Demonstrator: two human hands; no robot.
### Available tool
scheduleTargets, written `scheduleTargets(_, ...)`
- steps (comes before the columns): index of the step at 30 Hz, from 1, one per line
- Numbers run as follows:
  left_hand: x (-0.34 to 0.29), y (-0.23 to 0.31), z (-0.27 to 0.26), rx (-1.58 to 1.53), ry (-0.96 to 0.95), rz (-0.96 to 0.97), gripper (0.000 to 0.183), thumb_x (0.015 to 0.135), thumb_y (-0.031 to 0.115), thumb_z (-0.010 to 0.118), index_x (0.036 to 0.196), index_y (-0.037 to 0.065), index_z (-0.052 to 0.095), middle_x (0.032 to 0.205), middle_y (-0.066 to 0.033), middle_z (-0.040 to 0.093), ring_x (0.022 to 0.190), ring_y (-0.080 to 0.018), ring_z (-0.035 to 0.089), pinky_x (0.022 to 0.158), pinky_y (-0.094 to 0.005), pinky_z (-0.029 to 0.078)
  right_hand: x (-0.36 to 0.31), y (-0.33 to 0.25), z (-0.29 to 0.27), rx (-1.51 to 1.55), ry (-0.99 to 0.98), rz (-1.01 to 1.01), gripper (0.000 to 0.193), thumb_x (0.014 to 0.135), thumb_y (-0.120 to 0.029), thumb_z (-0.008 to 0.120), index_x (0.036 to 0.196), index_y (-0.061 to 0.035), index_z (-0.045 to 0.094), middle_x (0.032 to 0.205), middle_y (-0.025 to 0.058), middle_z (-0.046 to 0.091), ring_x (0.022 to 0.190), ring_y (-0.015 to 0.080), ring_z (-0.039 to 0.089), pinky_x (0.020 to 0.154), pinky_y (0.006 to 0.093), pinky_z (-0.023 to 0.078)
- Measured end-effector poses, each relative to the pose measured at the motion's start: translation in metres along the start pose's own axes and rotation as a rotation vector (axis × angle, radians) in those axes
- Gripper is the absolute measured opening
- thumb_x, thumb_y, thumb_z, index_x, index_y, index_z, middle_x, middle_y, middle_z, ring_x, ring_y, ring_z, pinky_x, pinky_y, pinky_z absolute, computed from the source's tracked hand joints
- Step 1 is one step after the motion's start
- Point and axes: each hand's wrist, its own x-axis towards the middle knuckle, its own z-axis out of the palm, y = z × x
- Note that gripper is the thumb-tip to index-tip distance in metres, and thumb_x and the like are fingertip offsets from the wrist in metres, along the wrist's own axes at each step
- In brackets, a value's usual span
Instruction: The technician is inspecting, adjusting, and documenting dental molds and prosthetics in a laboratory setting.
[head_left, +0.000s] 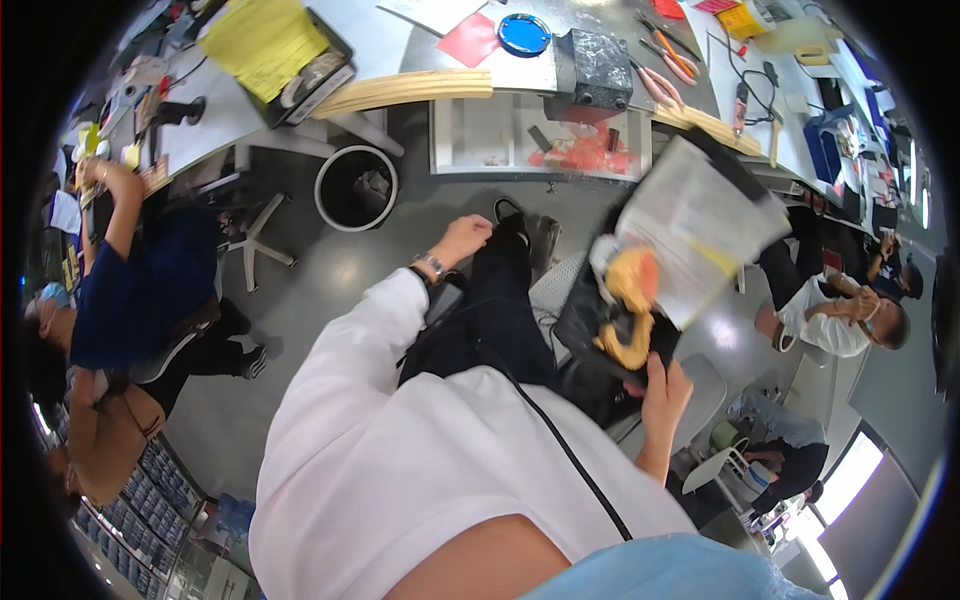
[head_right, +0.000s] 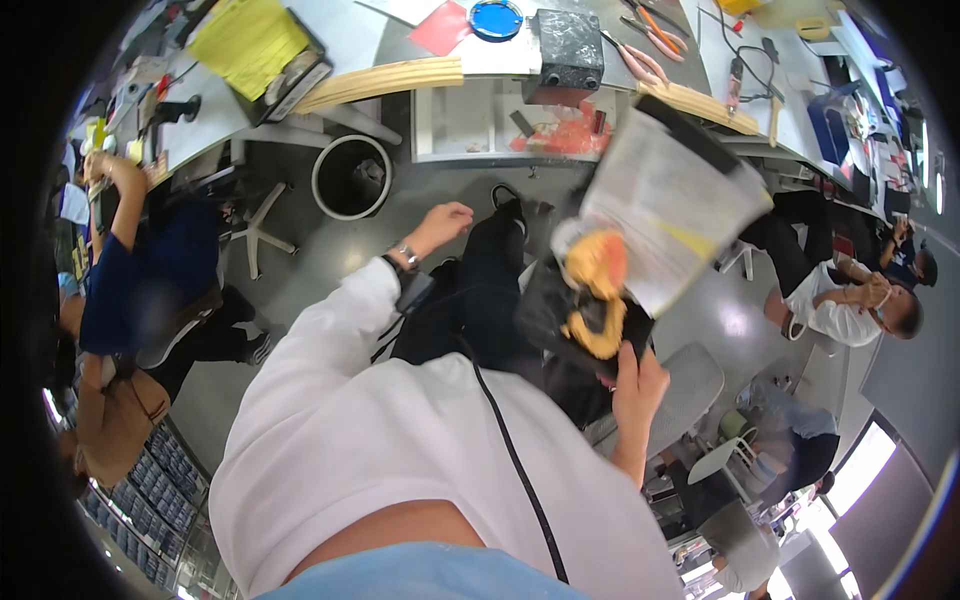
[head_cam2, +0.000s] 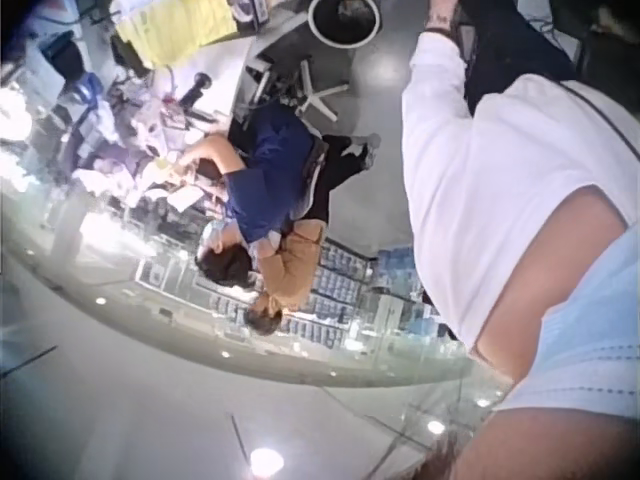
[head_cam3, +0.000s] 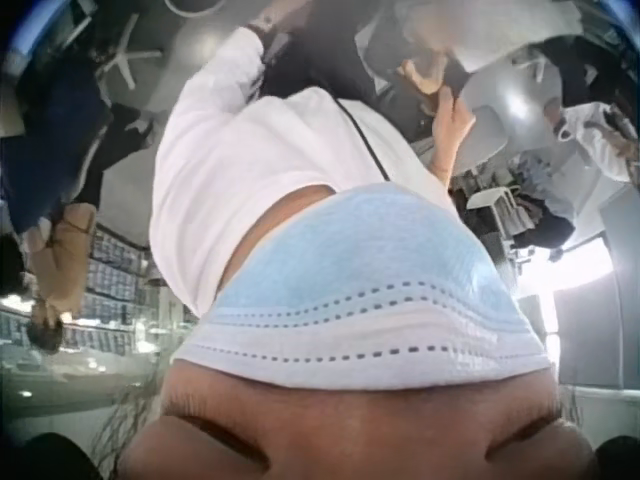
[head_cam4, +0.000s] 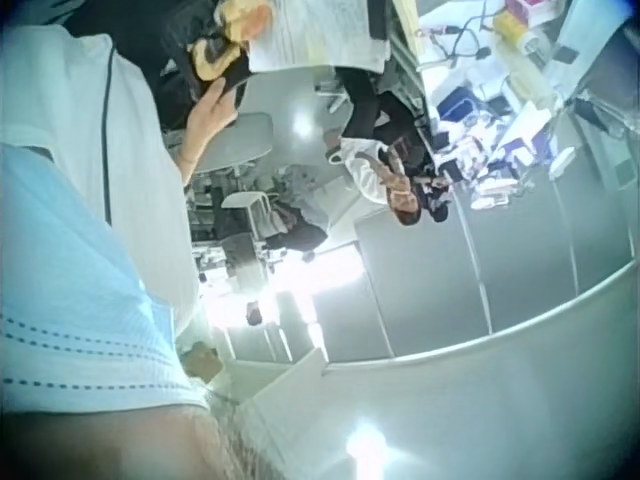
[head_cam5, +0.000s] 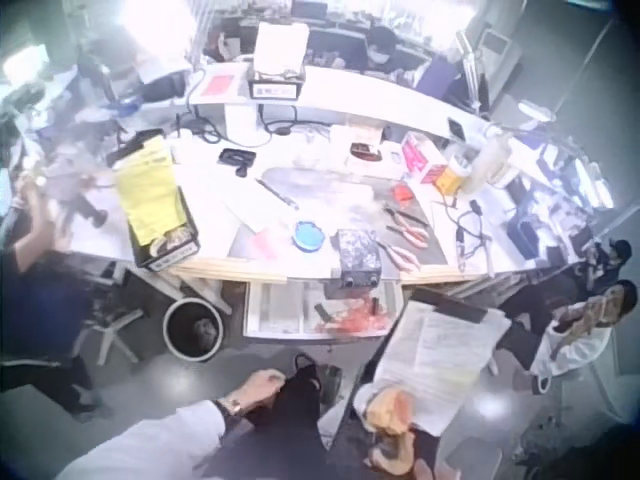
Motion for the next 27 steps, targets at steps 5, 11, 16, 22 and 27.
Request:
scheduleTargets(5,-0.186,0.114,-0.087,-0.34,0.042,0.029,0.042,0.097,0.039,0.048,0.12,0.005,0.059,0.112,-0.0068,0.064,0.096,-0.0143,0.062,0.08,-0.0304,0.048,-0.017,-0.073,0.017,0.016,-0.271,-0.231,0.025,0.095,-0.016,0.056,0.094,0.0081,0.063,0.069,0.005,0.062,0.053,0.0112,0.06,0.045,0.0226,0.051)
scheduleTargets(11,-0.365,0.149,-0.114,-0.746,0.138,0.193,0.078,0.092,0.056,0.05,0.147,0.009,0.021,0.132,-0.0123,0.05,0.11,-0.0211,0.055,0.094,-0.037,0.045,-0.05,-0.161,0.065,-0.137,-0.621,-0.659,0.026,0.093,-0.016,0.055,0.081,0.0074,0.058,0.053,0.0083,0.052,0.048,0.0088,0.058,0.043,0.0269,0.044)
scheduleTargets(16,-0.406,0.198,-0.013,-0.798,0.472,0.313,0.089,0.088,0.034,0.068,0.147,0.002,0.01,0.134,-0.0159,0.044,0.12,-0.0222,0.047,0.096,-0.0335,0.044,-0.035,-0.224,0.028,-0.327,-0.924,-0.972,0.023,0.091,-0.012,0.052,0.082,0.0084,0.059,0.055,0.014,0.058,0.045,0.0191,0.063,0.042,0.03,0.046)
scheduleTargets(22,-0.407,0.212,0.057,-0.882,0.987,0.238,0.09,0.082,0.017,0.07,0.146,-0.004,0.01,0.128,-0.0176,0.047,0.115,-0.0222,0.051,0.096,-0.0317,0.043,0.006,-0.252,0.074,-0.403,-1.327,-1.23,0.024,0.087,-0.011,0.057,0.071,0.0058,0.055,0.052,0.0195,0.054,0.045,0.0282,0.062,0.043,0.0352,0.045)
scheduleTargets(27,-0.409,0.232,0.083,-1.018,1.371,0.263,0.085,0.082,0.014,0.067,0.146,-0.001,0.014,0.123,-0.0133,0.05,0.106,-0.0179,0.054,0.089,-0.028,0.046,-0.032,-0.313,0.133,-0.599,-1.726,-1.428,0.029,0.088,-0.012,0.054,0.063,0.0038,0.053,0.049,0.0153,0.057,0.044,0.029,0.06,0.044,0.0349,0.046)
